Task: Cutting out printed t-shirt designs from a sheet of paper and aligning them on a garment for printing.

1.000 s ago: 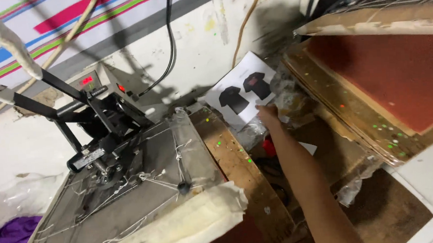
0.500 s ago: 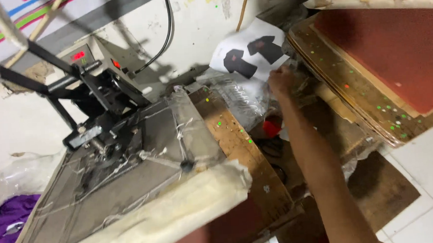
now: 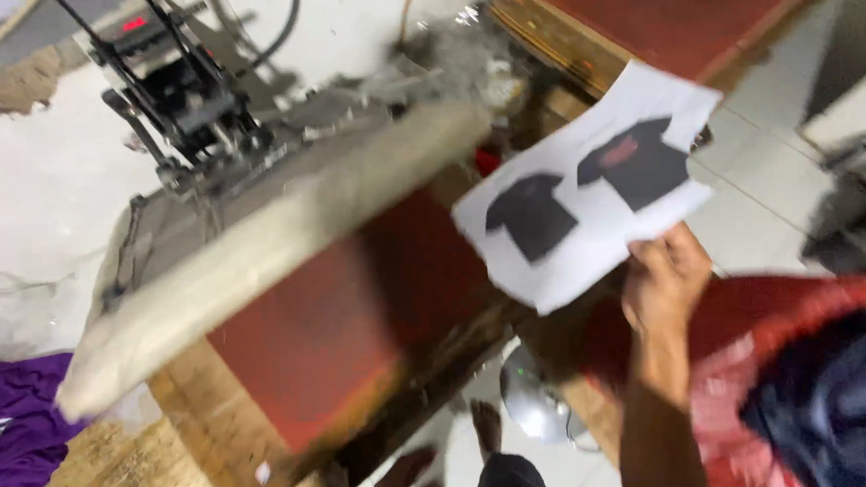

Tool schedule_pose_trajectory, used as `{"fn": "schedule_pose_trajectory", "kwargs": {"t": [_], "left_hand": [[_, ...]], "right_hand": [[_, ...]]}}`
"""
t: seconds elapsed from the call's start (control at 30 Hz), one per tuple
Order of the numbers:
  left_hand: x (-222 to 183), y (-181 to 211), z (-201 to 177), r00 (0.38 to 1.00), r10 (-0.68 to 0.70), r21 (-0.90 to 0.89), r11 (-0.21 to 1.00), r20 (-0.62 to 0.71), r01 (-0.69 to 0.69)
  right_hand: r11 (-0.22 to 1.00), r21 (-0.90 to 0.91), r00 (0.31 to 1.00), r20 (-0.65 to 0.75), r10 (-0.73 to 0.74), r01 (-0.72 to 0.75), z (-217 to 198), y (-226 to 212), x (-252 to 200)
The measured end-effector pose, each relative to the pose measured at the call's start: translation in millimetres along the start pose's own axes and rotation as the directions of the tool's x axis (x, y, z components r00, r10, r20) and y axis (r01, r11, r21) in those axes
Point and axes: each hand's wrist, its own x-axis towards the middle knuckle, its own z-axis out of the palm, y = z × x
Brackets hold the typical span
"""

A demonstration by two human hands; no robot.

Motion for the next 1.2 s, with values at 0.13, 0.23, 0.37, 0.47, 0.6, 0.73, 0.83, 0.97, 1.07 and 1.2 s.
{"fn": "schedule_pose_trajectory", "kwargs": {"t": [0.13, 0.23, 0.37, 0.47, 0.6, 0.73, 0.83, 0.97, 1.07, 1.2], "left_hand": [[-11, 85, 28, 0.946, 0.315, -0.092, 0.947, 0.071, -0.308], [-37, 125, 58, 0.947, 0.059, -0.430, 0.898, 0.316, 0.087], [-60, 130, 102, 0.819, 0.166, -0.447, 0.886, 0.549, 0.120], [-94, 132, 122, 0.850, 0.148, -0.373, 0.926, 0.506, 0.061], [-102, 101, 146, 0.923, 0.185, -0.251, 0.963, 0.336, -0.101], [-125, 58, 212, 0.960, 0.068, 0.066, 0.994, 0.270, -0.090], [-176, 73, 293, 0.918, 0.071, 0.193, 0.969, 0.390, -0.157], [-197, 90, 408, 0.873, 0.159, 0.095, 0.969, 0.461, -0.227], [-207, 118, 478, 0.813, 0.172, 0.091, 0.960, 0.556, -0.265], [-158, 101, 561, 0.809, 0.352, 0.381, 0.746, 0.471, -0.547]], "right_hand": [[0.996, 0.042, 0.997, 0.015, 0.077, -0.077, -96, -91, -132], [0.963, 0.028, 0.964, 0.006, 0.267, -0.267, -167, -124, -201], [0.830, -0.301, 0.882, -0.135, 0.451, -0.470, -223, -156, -251], [0.802, -0.290, 0.853, -0.169, 0.494, -0.522, -241, -177, -274], [0.695, -0.427, 0.788, -0.071, 0.612, -0.578, -286, -157, -292], [0.631, -0.480, 0.736, -0.048, 0.675, -0.609, -362, -167, -331], [0.588, -0.631, 0.794, -0.074, 0.604, -0.506, -442, -212, -346], [0.672, -0.462, 0.815, -0.346, 0.465, -0.579, -545, -273, -348], [0.743, -0.352, 0.804, -0.426, 0.415, -0.570, -580, -322, -317], [0.785, -0.399, 0.845, -0.458, 0.278, -0.474, -616, -347, -267]]}}
